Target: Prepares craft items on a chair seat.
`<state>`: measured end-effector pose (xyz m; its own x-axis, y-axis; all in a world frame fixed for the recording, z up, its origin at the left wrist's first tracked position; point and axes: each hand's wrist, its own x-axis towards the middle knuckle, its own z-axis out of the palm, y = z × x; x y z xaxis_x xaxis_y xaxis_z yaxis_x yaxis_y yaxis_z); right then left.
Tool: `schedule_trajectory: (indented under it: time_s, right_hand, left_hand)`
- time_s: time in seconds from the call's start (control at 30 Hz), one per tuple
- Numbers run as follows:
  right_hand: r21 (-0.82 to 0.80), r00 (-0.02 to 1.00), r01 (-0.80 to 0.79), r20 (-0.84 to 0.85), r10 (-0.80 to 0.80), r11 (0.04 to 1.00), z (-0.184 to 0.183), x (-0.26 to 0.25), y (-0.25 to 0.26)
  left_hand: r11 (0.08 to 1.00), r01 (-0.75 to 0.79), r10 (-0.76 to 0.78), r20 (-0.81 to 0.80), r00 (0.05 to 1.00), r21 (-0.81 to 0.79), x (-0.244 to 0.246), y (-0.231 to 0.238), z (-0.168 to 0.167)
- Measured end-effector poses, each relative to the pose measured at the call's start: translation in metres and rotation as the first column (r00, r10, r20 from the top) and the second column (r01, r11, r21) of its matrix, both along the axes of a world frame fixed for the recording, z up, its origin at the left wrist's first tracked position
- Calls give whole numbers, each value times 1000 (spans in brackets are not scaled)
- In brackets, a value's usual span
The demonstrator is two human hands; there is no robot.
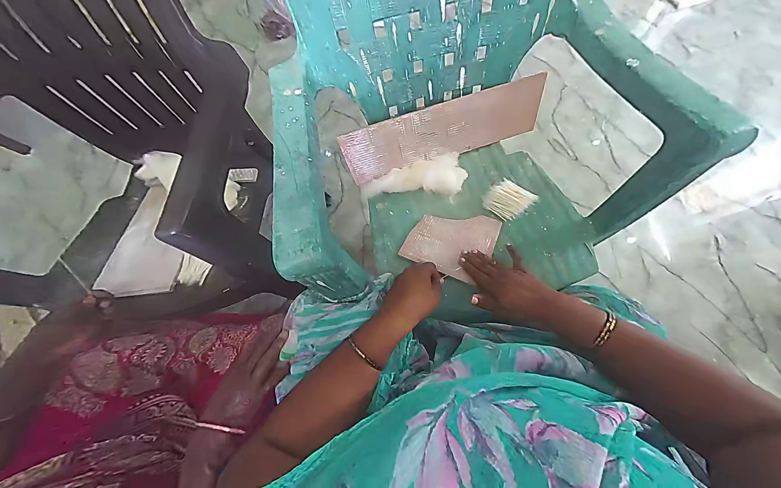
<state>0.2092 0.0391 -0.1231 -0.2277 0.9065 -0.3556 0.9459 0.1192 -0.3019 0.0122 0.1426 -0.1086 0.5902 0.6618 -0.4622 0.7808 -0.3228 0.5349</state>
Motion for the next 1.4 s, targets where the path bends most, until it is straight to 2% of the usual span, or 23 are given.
schedule_trajectory:
  time_s: [0.07,0.13,0.23,0.3,0.47,0.73,0.8,0.87,0.97,1.03,1.17,1.3,1.4]
  right_hand:
    - [2,999,17,-28,-17,1000,3,5,-12]
    - [157,988,99,-129,-78,983,-1,8,-22]
    - [464,966,233,-214,-147,854,-3,8,-20]
    - [585,966,246,-215,-144,772,-6,8,-13]
    - [668,981,188,-164,-103,720,-15,4,-4]
    - [757,984,179,-154,-95,629,-12,9,-8]
    - [742,973,229,-176,-147,630,-6,21,-9]
    - [680,935,351,-225,-273,644,5,39,-5]
    - [570,808,582,-322,-494,580,20,69,16]
    - [502,731,673,-339,-592,543,29,83,38]
    - [494,674,716,-301,-675,494,20,96,81]
    - [373,658,734,-181,-731,568,4,104,100]
    - [337,578,804,-256,-774,489,3,109,96]
  left_hand:
    - [999,33,-33,6,999,-10,3,-4,0]
    - [999,47,-47,15,999,1,1,-6,-1]
    - [998,33,-37,80,996,47,-2,-6,1]
    - [997,25,-34,122,992,73,-4,-6,3]
    - [993,53,-74,206,976,105,-9,-9,4]
    - [989,96,-119,227,967,110,-13,-8,11]
    - [991,57,-83,227,970,118,-17,-3,18]
    - [992,5,-38,250,967,129,-22,2,19]
    - [993,-43,10,278,960,113,-23,7,17]
    - [996,-27,3,283,959,81,-21,6,14]
    - [1000,12,-16,274,962,18,-15,7,10]
    - [1000,11,-4,272,962,-25,-15,8,9]
    - [999,12,1,271,963,-45,-17,9,12]
